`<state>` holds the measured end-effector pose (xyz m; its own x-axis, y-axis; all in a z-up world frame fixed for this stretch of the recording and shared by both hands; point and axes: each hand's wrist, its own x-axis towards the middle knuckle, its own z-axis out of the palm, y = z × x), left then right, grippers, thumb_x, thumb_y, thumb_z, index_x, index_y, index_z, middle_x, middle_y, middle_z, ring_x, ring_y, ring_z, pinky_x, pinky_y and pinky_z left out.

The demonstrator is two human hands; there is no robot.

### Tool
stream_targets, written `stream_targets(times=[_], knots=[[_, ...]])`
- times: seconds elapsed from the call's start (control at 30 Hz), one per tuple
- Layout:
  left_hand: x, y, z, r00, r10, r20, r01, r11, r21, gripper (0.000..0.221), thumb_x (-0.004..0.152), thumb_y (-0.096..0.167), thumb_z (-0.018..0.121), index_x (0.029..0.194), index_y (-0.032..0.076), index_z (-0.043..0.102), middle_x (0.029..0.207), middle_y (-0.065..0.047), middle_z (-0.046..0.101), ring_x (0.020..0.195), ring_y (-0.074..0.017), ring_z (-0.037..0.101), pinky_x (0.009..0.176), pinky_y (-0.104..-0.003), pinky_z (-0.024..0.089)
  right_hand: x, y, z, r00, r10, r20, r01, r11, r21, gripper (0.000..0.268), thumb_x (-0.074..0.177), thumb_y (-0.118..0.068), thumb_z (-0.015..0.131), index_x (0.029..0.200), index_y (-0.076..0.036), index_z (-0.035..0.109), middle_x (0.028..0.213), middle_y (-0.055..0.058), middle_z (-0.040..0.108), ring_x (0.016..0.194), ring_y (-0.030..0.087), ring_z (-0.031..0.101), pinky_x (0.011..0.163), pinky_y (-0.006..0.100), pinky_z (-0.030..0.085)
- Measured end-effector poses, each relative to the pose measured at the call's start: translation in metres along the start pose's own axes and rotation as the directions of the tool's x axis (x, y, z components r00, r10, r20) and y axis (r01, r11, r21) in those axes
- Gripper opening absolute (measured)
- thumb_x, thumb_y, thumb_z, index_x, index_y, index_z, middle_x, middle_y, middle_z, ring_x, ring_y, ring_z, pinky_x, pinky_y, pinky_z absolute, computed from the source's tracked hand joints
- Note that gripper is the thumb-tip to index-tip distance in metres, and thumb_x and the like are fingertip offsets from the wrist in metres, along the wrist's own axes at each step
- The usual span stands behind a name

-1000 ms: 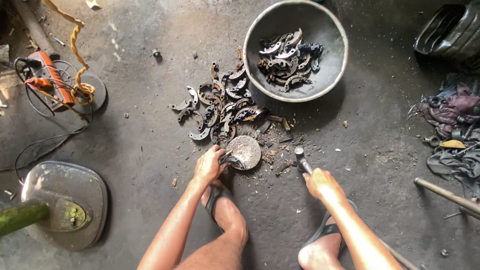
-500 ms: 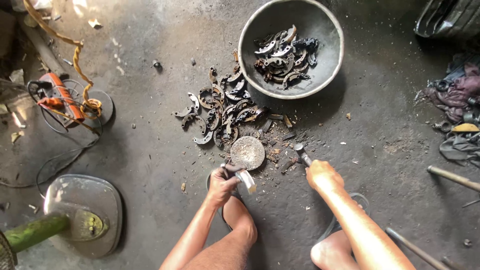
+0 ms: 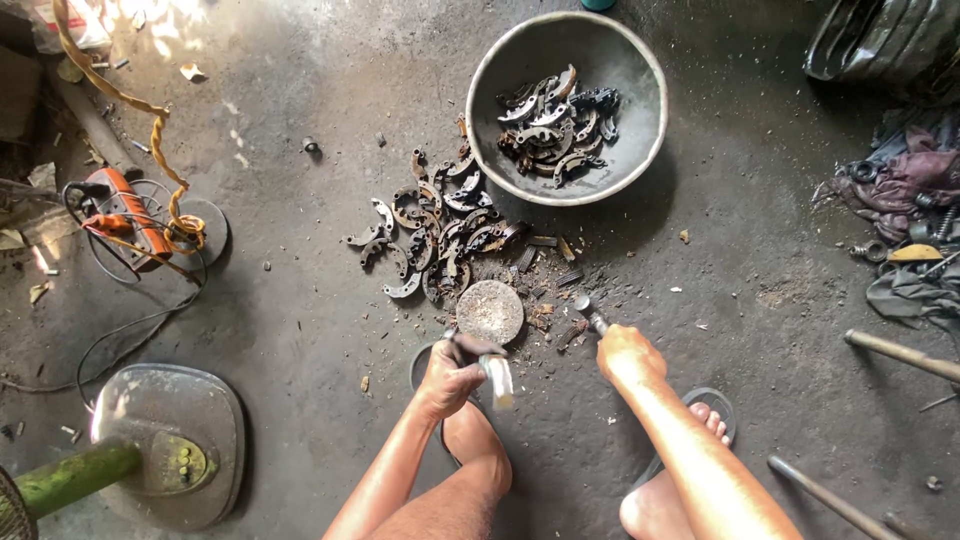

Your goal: Removing old brake linings from motorcycle brake shoes using a hammer and a small metal anvil on the floor.

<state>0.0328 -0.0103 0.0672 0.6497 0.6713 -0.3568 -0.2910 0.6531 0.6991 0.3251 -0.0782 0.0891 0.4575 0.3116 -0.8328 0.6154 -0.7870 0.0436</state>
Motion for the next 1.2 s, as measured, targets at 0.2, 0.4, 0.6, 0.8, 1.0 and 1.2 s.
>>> stream_targets(times=[0.2,0.4,0.6,0.8,1.0,1.2], knots=[[0.040,-0.019,0.008,0.958,-0.197,-0.209,0.210,0.977,0.042,0.023,0.085,0.016,0.079,0.098,0.011,0.060,0.063,0.005,0.048,0.045,-0.0047,0.038,0.040,-0.022,0.027,0.014,-0.003,0.005,1.000,0.026,0.009,-0.026,0.999,0.033,0.034,0.099,-0.017,0.057,0.129,-0.012,0.072,0.135,0.015,0.069,0.128,0.034,0.065,0.103,0.046,0.054],[0.109,0.044,0.080,0.960,0.022,-0.279,0.008,0.995,0.104,0.037,0.086,0.024,0.080,0.115,0.006,0.066,0.073,0.005,0.056,0.047,-0.0033,0.035,0.042,-0.022,0.025,0.026,-0.005,0.012,1.000,0.027,0.012,-0.028,1.000,0.013,0.036,0.099,-0.019,0.059,0.132,-0.013,0.071,0.139,0.017,0.066,0.131,0.037,0.062,0.106,0.049,0.051],[0.109,0.052,0.045,0.911,0.335,-0.240,-0.107,0.756,0.646,0.025,0.091,0.021,0.083,0.109,0.005,0.076,0.094,-0.003,0.075,0.078,-0.0095,0.068,0.070,-0.028,0.056,0.010,-0.010,0.003,0.999,0.052,0.012,-0.052,0.999,-0.013,0.041,0.099,-0.037,0.066,0.134,-0.014,0.068,0.138,0.016,0.067,0.130,0.036,0.063,0.107,0.049,0.050],[0.056,0.039,-0.091,0.665,0.736,-0.127,0.143,0.041,0.989,0.034,0.083,0.011,0.078,0.116,0.010,0.074,0.117,-0.012,0.073,0.102,-0.0293,0.073,0.095,-0.040,0.058,0.017,-0.008,0.008,1.000,0.008,0.022,-0.007,1.000,-0.020,0.040,0.098,-0.035,0.068,0.131,-0.012,0.070,0.136,0.016,0.069,0.128,0.036,0.066,0.104,0.048,0.054],[0.041,0.062,-0.105,0.834,0.464,-0.299,0.348,-0.022,0.937,0.046,0.082,0.017,0.077,0.126,0.015,0.066,0.134,-0.006,0.062,0.101,-0.0387,0.069,0.086,-0.049,0.056,0.038,-0.009,0.027,1.000,-0.014,0.002,0.014,0.997,-0.073,0.039,0.097,-0.027,0.068,0.132,-0.011,0.070,0.137,0.017,0.068,0.127,0.036,0.066,0.105,0.047,0.053],[0.044,0.039,-0.117,0.738,0.571,-0.359,0.335,0.152,0.930,0.034,0.087,0.026,0.079,0.114,0.007,0.073,0.110,-0.014,0.069,0.098,-0.0353,0.070,0.085,-0.044,0.056,0.039,-0.010,0.016,0.999,-0.014,0.037,0.017,0.997,-0.071,0.045,0.097,-0.035,0.070,0.135,-0.011,0.067,0.142,0.017,0.064,0.132,0.037,0.061,0.108,0.048,0.050]])
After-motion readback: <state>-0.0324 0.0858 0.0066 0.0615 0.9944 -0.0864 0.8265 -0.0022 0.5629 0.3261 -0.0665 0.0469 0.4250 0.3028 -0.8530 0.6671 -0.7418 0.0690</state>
